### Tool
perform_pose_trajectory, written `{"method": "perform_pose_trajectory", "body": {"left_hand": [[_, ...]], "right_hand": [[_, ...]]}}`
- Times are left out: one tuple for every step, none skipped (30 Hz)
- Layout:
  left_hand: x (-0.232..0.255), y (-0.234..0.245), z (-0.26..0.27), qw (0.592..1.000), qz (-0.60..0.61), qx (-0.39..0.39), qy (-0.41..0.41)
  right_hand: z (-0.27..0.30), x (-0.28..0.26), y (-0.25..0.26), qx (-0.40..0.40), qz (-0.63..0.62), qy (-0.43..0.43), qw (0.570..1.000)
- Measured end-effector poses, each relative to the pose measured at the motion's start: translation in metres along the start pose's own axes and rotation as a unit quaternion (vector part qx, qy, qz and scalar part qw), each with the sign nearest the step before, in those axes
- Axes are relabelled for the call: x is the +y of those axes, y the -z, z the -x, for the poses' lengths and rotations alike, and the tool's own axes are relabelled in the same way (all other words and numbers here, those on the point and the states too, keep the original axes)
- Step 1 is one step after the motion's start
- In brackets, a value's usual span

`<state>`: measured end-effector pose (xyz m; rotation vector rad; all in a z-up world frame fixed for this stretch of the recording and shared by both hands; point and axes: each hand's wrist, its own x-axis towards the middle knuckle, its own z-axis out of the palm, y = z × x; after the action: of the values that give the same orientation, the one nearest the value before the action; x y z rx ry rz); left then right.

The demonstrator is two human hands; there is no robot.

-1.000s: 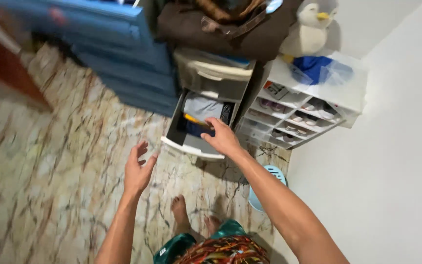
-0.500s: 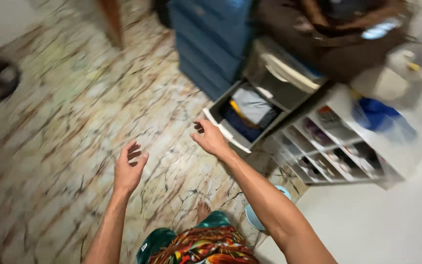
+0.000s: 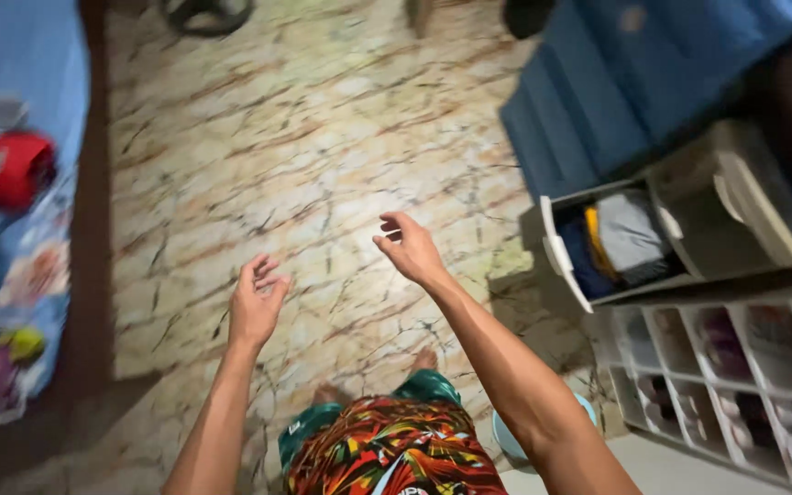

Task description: Take folded clothes from a bed and place them into a plastic dresser drawer.

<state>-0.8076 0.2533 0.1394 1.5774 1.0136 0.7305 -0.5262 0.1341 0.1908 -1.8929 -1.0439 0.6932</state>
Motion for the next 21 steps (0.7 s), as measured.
{"method": "perform_pose_trajectory", "body": {"left_hand": [[-0.011,0.01,0.005,1.0,0.001,0.015,0.006],[-0.021,0.019,0.01,1.0,0.003,0.026,0.012],[-0.031,0.031,0.013,0.999,0.004,0.037,0.017],[-0.032,0.044,0.019,0.998,0.004,0.053,0.02],[-0.032,0.054,0.024,0.998,0.006,0.06,0.03],[-0.032,0.063,0.029,0.997,0.009,0.067,0.04],[-0.039,0.076,0.037,0.996,0.008,0.078,0.047],[-0.045,0.087,0.045,0.995,0.003,0.088,0.049],[-0.049,0.096,0.05,0.994,-0.001,0.099,0.05],[-0.053,0.106,0.057,0.992,-0.001,0.111,0.054],[-0.056,0.117,0.062,0.991,0.007,0.122,0.051],[-0.059,0.127,0.067,0.99,0.014,0.133,0.047],[-0.059,0.136,0.073,0.988,0.015,0.144,0.051],[-0.058,0.143,0.079,0.986,0.025,0.155,0.06],[-0.057,0.151,0.085,0.983,0.033,0.167,0.069],[-0.059,0.159,0.091,0.98,0.034,0.179,0.073],[-0.062,0.166,0.095,0.977,0.039,0.193,0.078],[-0.065,0.173,0.098,0.974,0.044,0.206,0.083],[-0.062,0.177,0.104,0.97,0.045,0.222,0.088],[-0.059,0.18,0.111,0.966,0.047,0.238,0.089],[-0.056,0.186,0.116,0.962,0.048,0.256,0.088]], "right_hand": [[-0.001,-0.006,-0.012,-0.015,0.002,0.006,1.0],[-0.002,-0.012,-0.023,-0.016,0.007,0.01,1.0],[-0.004,-0.02,-0.037,-0.016,0.01,0.015,1.0],[-0.005,-0.026,-0.051,-0.029,0.01,0.023,0.999],[-0.005,-0.03,-0.063,-0.039,0.003,0.008,0.999],[-0.004,-0.033,-0.074,-0.048,-0.004,-0.006,0.999],[-0.002,-0.038,-0.087,-0.061,-0.004,-0.004,0.998],[-0.001,-0.043,-0.099,-0.07,-0.013,0.009,0.997],[-0.002,-0.048,-0.109,-0.079,-0.02,0.024,0.996],[-0.002,-0.054,-0.12,-0.091,-0.019,0.029,0.995],[-0.003,-0.06,-0.131,-0.105,-0.022,0.028,0.994],[-0.003,-0.066,-0.143,-0.118,-0.024,0.027,0.992],[-0.004,-0.071,-0.153,-0.129,-0.022,0.031,0.991],[-0.005,-0.075,-0.162,-0.143,-0.009,0.037,0.989],[-0.006,-0.08,-0.172,-0.158,0.005,0.045,0.986],[-0.008,-0.084,-0.182,-0.17,0.006,0.05,0.984],[-0.012,-0.088,-0.192,-0.186,-0.002,0.055,0.981],[-0.015,-0.092,-0.201,-0.202,-0.01,0.059,0.978],[-0.018,-0.096,-0.21,-0.217,-0.008,0.064,0.974],[-0.02,-0.1,-0.219,-0.232,-0.006,0.074,0.97],[-0.024,-0.105,-0.23,-0.248,-0.004,0.085,0.965]]}}
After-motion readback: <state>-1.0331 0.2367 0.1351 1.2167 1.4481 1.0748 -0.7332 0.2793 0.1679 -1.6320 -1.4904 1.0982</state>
